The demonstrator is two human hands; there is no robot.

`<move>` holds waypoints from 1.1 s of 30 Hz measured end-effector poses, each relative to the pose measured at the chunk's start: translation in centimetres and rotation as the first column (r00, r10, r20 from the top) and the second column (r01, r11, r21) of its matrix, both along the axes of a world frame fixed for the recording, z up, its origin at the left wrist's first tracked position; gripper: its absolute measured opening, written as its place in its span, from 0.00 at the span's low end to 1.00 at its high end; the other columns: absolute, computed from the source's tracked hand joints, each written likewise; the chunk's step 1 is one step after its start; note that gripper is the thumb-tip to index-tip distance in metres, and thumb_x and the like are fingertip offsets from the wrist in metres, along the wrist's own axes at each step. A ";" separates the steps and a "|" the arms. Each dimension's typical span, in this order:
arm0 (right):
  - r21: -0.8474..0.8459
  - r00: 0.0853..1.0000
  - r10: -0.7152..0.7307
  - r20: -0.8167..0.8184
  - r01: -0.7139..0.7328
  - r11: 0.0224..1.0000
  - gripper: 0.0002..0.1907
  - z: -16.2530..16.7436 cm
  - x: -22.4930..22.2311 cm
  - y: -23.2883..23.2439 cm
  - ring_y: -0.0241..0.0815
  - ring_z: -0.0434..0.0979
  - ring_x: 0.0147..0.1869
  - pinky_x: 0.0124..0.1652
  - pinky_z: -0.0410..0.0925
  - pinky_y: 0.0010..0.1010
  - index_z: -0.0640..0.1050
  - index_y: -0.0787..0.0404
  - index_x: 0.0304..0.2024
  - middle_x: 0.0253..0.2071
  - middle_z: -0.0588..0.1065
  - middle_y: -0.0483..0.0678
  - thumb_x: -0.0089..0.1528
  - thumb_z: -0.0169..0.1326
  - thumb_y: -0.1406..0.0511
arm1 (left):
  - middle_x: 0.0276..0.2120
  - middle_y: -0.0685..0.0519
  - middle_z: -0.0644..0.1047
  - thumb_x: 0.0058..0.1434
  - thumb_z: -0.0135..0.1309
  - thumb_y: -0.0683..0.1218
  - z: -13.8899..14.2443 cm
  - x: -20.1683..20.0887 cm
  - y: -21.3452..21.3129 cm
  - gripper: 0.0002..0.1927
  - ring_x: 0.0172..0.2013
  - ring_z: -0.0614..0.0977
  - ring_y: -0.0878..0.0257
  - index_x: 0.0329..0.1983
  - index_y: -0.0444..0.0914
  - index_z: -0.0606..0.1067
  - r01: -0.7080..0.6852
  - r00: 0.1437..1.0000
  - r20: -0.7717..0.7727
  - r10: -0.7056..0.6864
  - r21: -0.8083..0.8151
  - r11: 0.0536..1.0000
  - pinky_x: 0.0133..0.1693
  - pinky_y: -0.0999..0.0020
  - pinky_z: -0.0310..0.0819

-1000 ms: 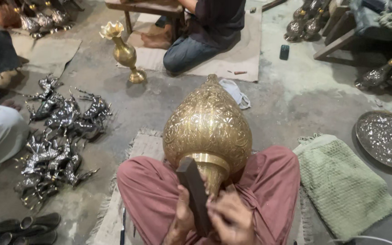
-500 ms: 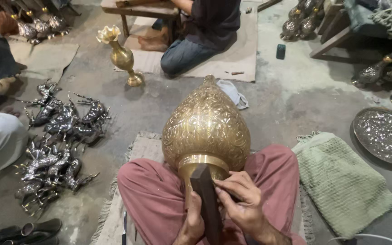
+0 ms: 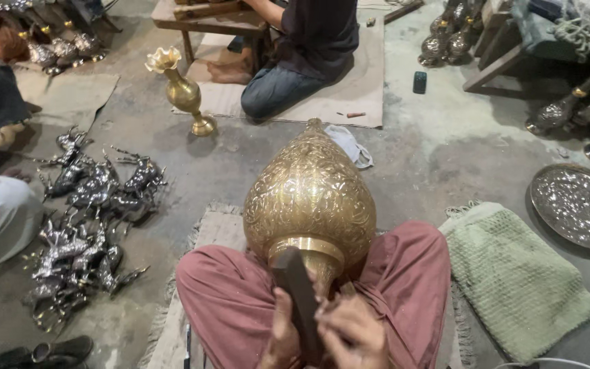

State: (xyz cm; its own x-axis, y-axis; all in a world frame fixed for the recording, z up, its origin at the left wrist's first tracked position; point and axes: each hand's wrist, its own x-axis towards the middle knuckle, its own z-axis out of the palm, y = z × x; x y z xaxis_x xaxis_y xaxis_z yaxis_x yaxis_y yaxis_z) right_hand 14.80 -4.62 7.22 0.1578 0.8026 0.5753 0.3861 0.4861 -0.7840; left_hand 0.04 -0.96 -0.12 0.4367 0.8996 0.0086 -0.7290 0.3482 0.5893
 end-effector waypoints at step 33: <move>0.058 0.998 0.031 -0.055 -0.027 0.998 0.11 -1.2 0.4 0.2 0.43 0.82 0.39 0.44 0.74 0.32 0.83 0.63 0.37 0.34 0.81 0.48 0.52 0.63 0.75 | 0.43 0.48 0.73 0.71 0.37 0.67 0.1 0.5 0.0 0.36 0.42 0.76 0.59 0.63 0.32 0.64 -0.013 0.999 -0.046 0.012 -0.011 1.000 0.46 0.65 0.72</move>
State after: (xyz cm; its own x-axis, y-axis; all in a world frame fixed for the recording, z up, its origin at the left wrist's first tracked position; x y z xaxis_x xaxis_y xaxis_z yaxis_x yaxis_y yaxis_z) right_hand 15.24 -4.38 6.04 0.1679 0.7730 0.6118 0.3278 0.5415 -0.7742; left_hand 0.51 -0.96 -0.03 0.4251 0.9049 -0.0213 -0.7056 0.3461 0.6183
